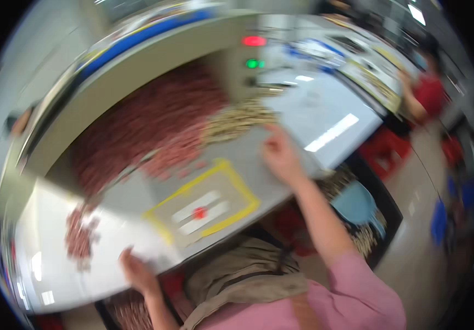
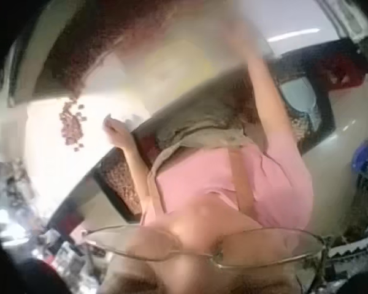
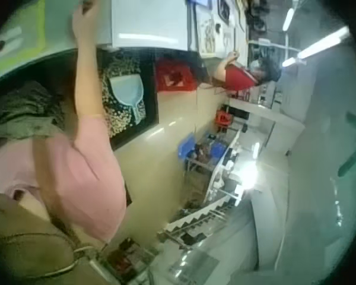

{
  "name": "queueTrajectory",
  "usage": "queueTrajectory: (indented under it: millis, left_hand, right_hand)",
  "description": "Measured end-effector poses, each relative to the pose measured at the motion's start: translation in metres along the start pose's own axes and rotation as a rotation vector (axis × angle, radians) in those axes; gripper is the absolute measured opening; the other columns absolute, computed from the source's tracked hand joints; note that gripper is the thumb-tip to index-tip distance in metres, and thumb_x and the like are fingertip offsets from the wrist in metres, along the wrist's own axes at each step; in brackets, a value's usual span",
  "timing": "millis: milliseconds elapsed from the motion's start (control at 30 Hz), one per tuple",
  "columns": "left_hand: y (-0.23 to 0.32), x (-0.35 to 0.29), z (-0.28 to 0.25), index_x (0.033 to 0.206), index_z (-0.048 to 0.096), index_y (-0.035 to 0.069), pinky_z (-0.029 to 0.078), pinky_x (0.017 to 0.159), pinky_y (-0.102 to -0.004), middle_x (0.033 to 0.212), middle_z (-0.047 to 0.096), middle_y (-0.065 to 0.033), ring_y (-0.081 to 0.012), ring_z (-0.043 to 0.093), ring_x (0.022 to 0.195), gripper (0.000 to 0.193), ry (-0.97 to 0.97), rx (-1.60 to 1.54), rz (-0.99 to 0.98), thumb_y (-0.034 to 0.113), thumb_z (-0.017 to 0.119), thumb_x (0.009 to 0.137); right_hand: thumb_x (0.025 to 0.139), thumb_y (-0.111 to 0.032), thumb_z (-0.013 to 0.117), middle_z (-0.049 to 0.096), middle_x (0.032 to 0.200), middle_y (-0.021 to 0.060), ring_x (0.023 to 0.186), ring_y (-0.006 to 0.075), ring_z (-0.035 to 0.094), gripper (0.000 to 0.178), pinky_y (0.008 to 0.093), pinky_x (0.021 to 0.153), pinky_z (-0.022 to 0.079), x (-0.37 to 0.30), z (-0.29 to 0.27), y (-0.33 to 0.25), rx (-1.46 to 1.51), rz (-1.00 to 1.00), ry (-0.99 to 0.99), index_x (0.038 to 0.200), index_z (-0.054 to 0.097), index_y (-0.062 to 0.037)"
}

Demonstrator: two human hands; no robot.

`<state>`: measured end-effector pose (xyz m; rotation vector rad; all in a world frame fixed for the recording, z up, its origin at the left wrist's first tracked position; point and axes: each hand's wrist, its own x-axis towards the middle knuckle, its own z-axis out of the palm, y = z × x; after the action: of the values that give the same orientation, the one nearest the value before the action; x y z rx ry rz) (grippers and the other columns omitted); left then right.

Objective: The person dispenses glue from a squeeze bottle onto a cap on the work surface. They then assemble small components by dipping inner pieces into the glue and pressing them into outer shells by hand.

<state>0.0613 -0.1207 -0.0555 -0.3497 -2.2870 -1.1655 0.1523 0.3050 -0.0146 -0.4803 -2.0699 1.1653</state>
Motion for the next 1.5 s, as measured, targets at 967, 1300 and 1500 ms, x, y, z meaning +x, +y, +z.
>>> queueTrajectory:
  millis: [967, 1300, 1500]
  left_hand:
    - [0.048, 0.014, -0.012, 0.086, 0.058, 0.011, 0.039, 0.049, -0.0304, 0.059, 0.048, -0.0013, -0.0191, 0.051, 0.052, 0.013, -0.019, 0.149, 0.15, 0.007, 0.064, 0.076]
    - [0.046, 0.01, -0.009, 0.089, 0.057, 0.009, 0.043, 0.053, -0.0303, 0.064, 0.054, -0.003, -0.0199, 0.056, 0.058, 0.01, -0.001, 0.183, 0.148, 0.006, 0.061, 0.079]
    - [0.103, 0.025, -0.035, 0.1, 0.051, 0.001, 0.043, 0.074, -0.0256, 0.089, 0.056, -0.0075, -0.0099, 0.053, 0.085, 0.017, -0.33, -1.197, -0.395, 0.015, 0.042, 0.096]
  right_hand:
    - [0.087, -0.009, 0.048, 0.045, 0.123, 0.0282, 0.109, 0.0379, 0.049, 0.05, 0.0424, 0.094, 0.041, -0.013, 0.003, -0.048, -0.248, 0.126, -0.172, 0.133, 0.034, 0.0021]
    - [0.087, -0.014, 0.054, 0.048, 0.117, 0.0293, 0.103, 0.0374, 0.051, 0.051, 0.042, 0.088, 0.043, -0.016, -0.001, -0.056, -0.311, 0.142, -0.166, 0.131, 0.034, 0.0037]
    - [0.088, -0.017, 0.054, 0.05, 0.114, 0.0292, 0.1, 0.0373, 0.052, 0.051, 0.0415, 0.085, 0.045, -0.018, -0.003, -0.051, -0.331, 0.087, -0.182, 0.131, 0.036, 0.0038]
